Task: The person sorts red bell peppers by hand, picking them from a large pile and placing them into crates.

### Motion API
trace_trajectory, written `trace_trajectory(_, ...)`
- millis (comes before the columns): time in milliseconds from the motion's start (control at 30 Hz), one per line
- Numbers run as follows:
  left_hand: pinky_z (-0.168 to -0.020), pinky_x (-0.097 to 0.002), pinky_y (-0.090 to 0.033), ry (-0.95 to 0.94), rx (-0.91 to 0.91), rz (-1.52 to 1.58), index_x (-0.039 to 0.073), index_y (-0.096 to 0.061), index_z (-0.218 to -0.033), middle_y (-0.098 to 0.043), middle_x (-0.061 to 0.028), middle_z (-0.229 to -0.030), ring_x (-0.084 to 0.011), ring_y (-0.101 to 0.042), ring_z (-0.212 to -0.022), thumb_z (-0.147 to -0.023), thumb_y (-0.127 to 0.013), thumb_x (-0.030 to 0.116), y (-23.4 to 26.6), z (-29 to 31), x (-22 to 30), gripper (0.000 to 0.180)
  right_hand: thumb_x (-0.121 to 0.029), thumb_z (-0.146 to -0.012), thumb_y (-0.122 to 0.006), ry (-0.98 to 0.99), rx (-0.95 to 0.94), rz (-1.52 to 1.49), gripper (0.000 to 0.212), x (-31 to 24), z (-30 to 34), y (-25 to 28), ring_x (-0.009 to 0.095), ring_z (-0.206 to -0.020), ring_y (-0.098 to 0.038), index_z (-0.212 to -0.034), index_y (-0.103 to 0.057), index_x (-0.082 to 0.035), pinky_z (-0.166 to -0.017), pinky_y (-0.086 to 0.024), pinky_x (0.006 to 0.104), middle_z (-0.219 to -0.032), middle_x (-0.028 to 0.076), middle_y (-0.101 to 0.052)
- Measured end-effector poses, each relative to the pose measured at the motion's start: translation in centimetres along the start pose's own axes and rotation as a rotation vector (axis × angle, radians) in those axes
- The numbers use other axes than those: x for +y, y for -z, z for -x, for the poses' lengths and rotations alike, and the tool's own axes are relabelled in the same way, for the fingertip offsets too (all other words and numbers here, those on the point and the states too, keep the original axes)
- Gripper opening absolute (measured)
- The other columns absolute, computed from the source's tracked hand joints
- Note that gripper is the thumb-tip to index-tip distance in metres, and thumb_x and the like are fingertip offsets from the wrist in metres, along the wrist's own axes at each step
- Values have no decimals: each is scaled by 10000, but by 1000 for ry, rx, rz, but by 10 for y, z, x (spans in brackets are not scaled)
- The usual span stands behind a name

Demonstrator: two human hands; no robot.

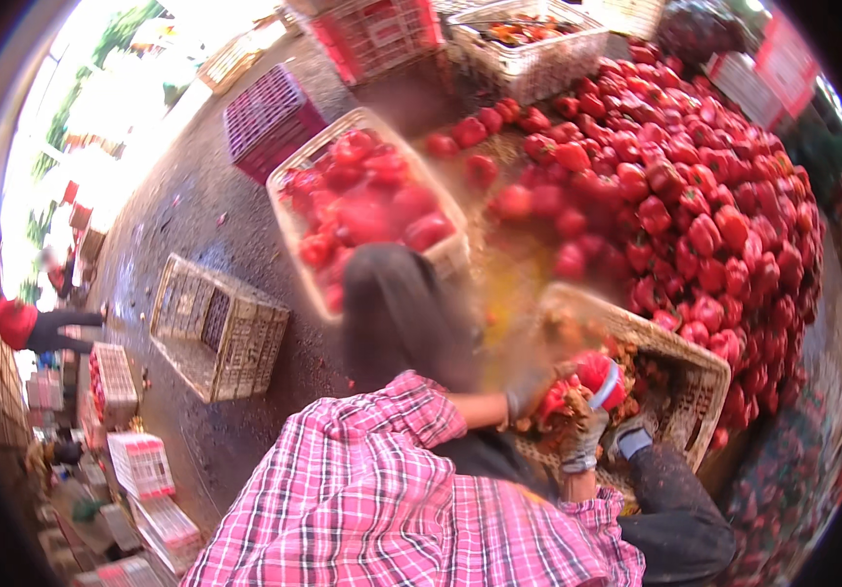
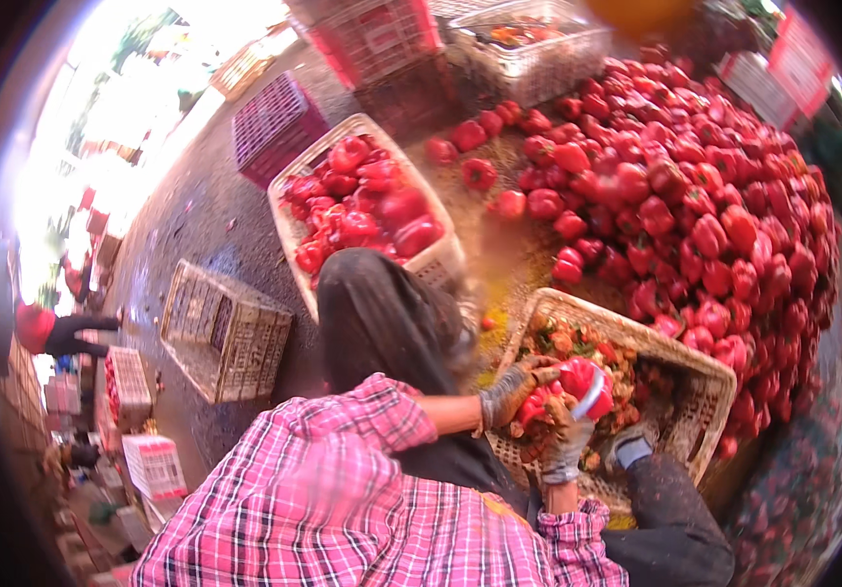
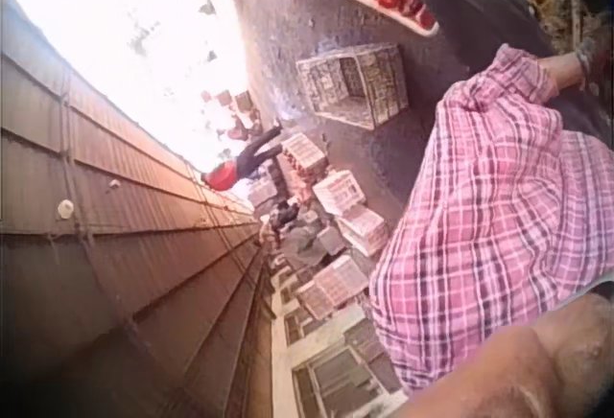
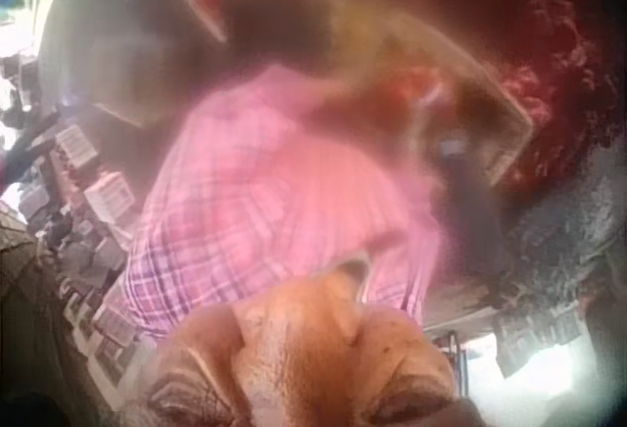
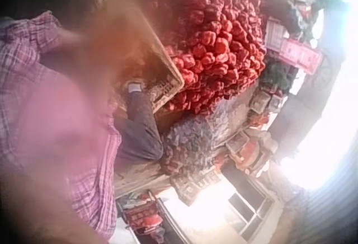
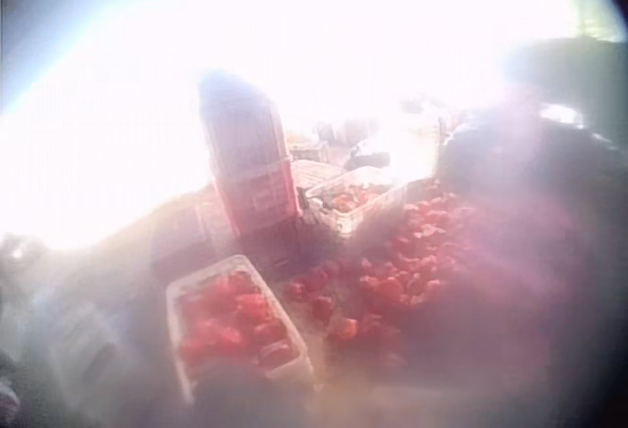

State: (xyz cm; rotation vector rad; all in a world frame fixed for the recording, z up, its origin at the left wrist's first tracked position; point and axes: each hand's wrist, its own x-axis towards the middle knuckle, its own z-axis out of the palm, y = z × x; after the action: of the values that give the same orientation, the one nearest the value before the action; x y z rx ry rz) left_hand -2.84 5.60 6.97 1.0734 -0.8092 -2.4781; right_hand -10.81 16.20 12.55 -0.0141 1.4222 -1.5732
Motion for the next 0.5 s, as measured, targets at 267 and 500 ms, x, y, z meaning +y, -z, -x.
trace_trajectory(267, -784, -358, -603, -76, -21, 601, 70, -623, -1050, -671, -69, -870, -210, -674, -777, -956, -635, 247, 19, 14, 56, 201, -296, -931, -657, -95, -330, -438, 252, -42, -26, -31, 124, -561, -558, -1052, -618, -78, -441, -405, 245, -748, 0, -588)
trace_trajectory(500, -878, -276, -527, -901, 436, -97, 53, -574, -1297, -636, -63, -1131, -140, -608, -1011, -997, -571, 227, 144, 117, 323, 346, -286, -920, -674, -106, -159, -180, 239, -37, -42, -9, 128, -560, -566, -1036, -616, -86, -439, -403, 247, -740, -2, -591)
